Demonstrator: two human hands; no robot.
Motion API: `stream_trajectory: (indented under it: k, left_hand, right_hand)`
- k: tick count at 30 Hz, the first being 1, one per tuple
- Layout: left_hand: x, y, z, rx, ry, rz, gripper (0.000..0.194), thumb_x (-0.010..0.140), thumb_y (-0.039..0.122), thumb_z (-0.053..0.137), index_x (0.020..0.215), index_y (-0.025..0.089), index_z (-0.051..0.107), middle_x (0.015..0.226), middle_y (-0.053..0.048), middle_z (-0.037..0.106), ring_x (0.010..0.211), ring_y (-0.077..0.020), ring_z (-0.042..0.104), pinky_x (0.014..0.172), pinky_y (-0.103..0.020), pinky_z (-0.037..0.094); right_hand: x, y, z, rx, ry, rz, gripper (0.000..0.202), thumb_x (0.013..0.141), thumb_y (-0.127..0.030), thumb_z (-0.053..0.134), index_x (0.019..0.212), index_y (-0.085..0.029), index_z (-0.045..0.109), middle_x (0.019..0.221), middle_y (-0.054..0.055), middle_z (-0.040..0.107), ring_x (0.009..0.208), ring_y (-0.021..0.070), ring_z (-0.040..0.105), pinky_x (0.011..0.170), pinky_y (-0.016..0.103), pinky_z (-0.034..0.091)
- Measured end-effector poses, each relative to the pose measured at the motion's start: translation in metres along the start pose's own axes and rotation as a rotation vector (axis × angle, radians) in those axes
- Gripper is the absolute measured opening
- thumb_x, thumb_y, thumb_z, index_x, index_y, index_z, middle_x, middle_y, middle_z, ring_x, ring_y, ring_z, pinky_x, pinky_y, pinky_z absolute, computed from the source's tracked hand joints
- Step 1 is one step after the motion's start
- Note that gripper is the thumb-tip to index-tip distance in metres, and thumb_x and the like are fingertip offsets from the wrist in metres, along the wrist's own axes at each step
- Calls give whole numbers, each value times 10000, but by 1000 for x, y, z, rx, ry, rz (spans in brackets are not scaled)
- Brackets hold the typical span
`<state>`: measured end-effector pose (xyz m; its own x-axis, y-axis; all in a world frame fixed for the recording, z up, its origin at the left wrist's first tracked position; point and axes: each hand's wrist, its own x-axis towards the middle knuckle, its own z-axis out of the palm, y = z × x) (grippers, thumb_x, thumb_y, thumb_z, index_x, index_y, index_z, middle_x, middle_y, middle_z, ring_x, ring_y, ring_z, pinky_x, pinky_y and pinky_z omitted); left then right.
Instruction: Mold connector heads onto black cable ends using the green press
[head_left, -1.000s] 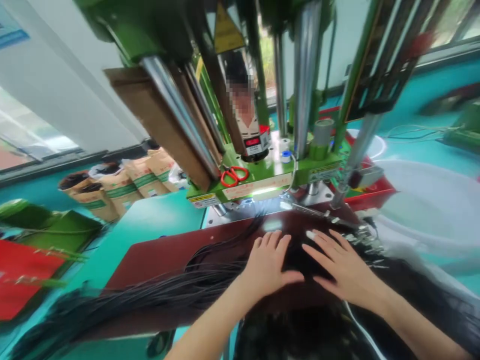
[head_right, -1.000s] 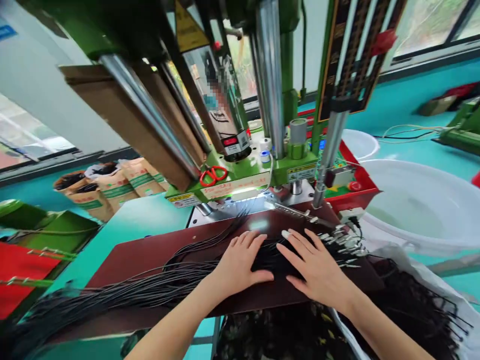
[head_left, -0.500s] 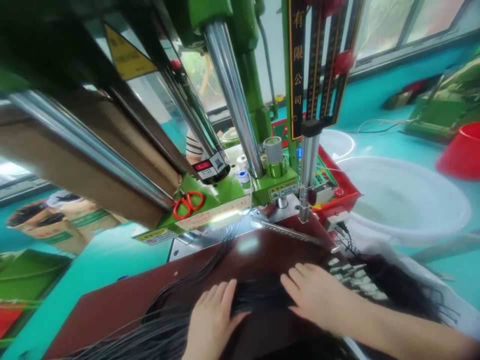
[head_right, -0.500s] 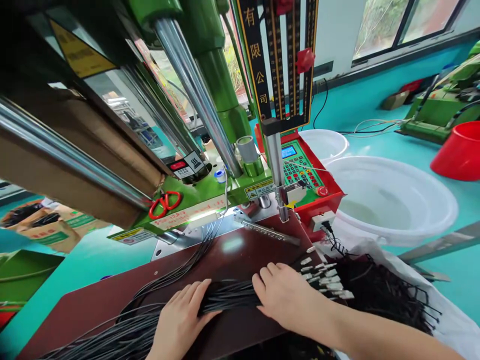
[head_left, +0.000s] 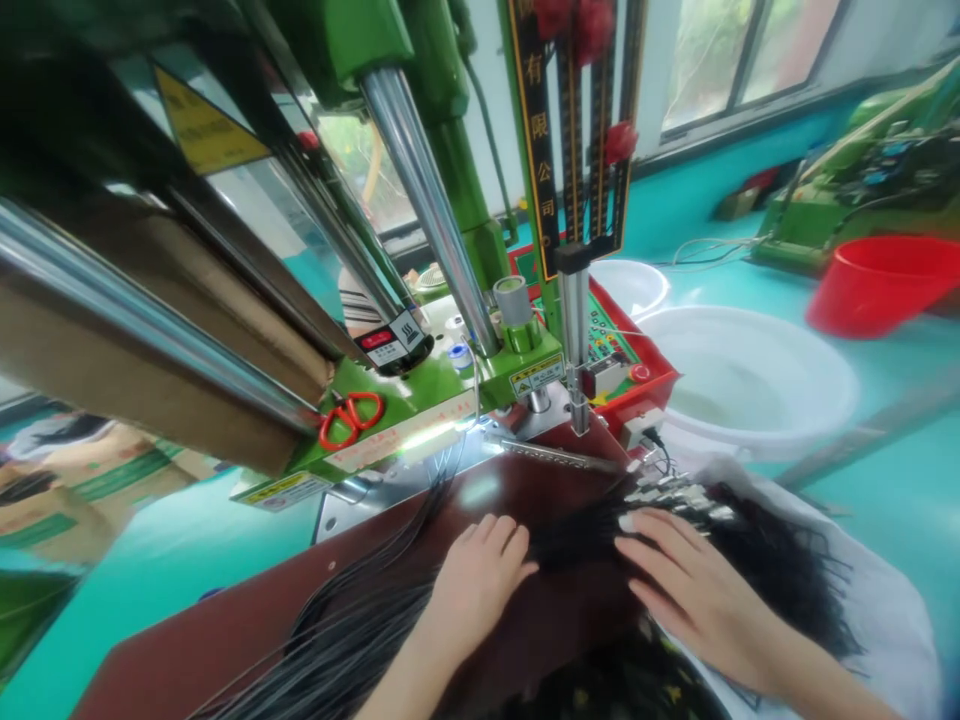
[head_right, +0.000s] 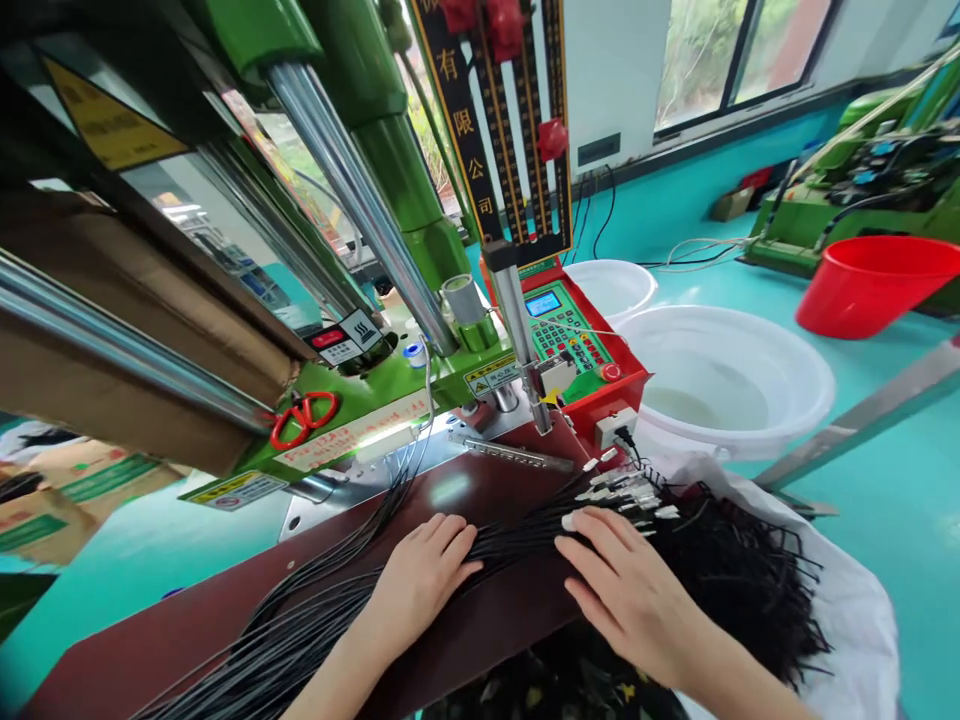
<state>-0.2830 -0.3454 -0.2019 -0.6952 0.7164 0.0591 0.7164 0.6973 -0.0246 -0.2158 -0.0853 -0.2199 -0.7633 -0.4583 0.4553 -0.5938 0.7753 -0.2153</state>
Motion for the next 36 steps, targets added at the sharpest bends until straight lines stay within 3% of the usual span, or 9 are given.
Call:
stream_trajectory:
  k: [7, 11, 15, 19, 23, 26, 29, 32, 36]
  left_hand:
    - [-2, -19, -33, -198, 143, -40, 198, 842, 322, 418, 857, 195, 570, 856, -42, 570, 794, -152, 537, 695, -277, 455]
    - [2, -26, -46, -360, 94, -87, 218, 852, 312, 395, 745, 177, 528, 723, -12, 535, 688, -127, 520, 632, -246, 436]
    - [7, -9, -32, -297, -46, 18, 153, 806, 326, 481, 873, 203, 543, 849, -23, 547, 714, -143, 557, 613, -248, 433]
    - [13, 5, -10, -130, -94, -1, 212, 797, 344, 489, 954, 210, 539, 920, -40, 546, 691, -160, 584, 547, -255, 417]
    - [17, 3, -4, -40, -79, 47, 238, 865, 282, 340, 832, 180, 552, 833, -43, 559, 632, -151, 570, 510, -256, 389]
    - [18, -2, -12, -29, -13, 47, 263, 869, 249, 312, 790, 168, 550, 788, -53, 567, 678, -169, 555, 546, -269, 397]
    - [16, -12, -31, -236, 68, 36, 230, 853, 267, 369, 756, 174, 555, 753, -43, 575, 770, -180, 532, 643, -283, 409]
    - [12, -24, -57, -680, 38, -20, 300, 836, 326, 414, 607, 164, 521, 637, -6, 548, 633, -121, 515, 602, -239, 399]
    - [4, -33, -77, -1183, -73, -131, 284, 809, 373, 461, 633, 152, 492, 493, 36, 513, 383, -51, 405, 404, -183, 296]
  right_hand:
    - [-2, -48, -1, 191, 224, 39, 368, 767, -34, 493, 1115, -149, 530, 1156, 145, 461, 1173, 300, 355, 898, 434, 428]
    - [12, -73, -1, 271, 206, -6, 364, 761, -12, 462, 1096, -141, 524, 1087, 140, 489, 1146, 274, 373, 900, 412, 423]
    - [17, -91, 9, 345, 144, -28, 338, 758, -16, 419, 1049, -137, 538, 999, 119, 531, 1021, 224, 459, 882, 392, 426]
    - [8, -97, 14, 330, 92, 36, 317, 756, -28, 398, 1001, -148, 559, 947, 104, 556, 918, 193, 505, 828, 355, 450]
    - [-2, -95, 14, 269, 122, 90, 315, 761, -51, 400, 999, -165, 571, 930, 91, 588, 870, 186, 541, 795, 323, 468]
    - [-5, -94, 13, 241, 157, 108, 301, 771, -68, 401, 988, -170, 583, 917, 88, 606, 846, 178, 562, 774, 294, 479]
    - [-2, -95, 12, 280, 144, 133, 297, 785, -67, 396, 985, -180, 584, 934, 86, 603, 858, 177, 562, 772, 289, 478]
    - [5, -97, 11, 420, 113, 181, 267, 815, -90, 395, 982, -186, 581, 960, 88, 586, 867, 175, 556, 774, 296, 471]
    - [30, -94, 15, 949, 150, 331, 181, 856, -197, 441, 971, -179, 580, 872, 76, 614, 785, 160, 580, 729, 302, 482]
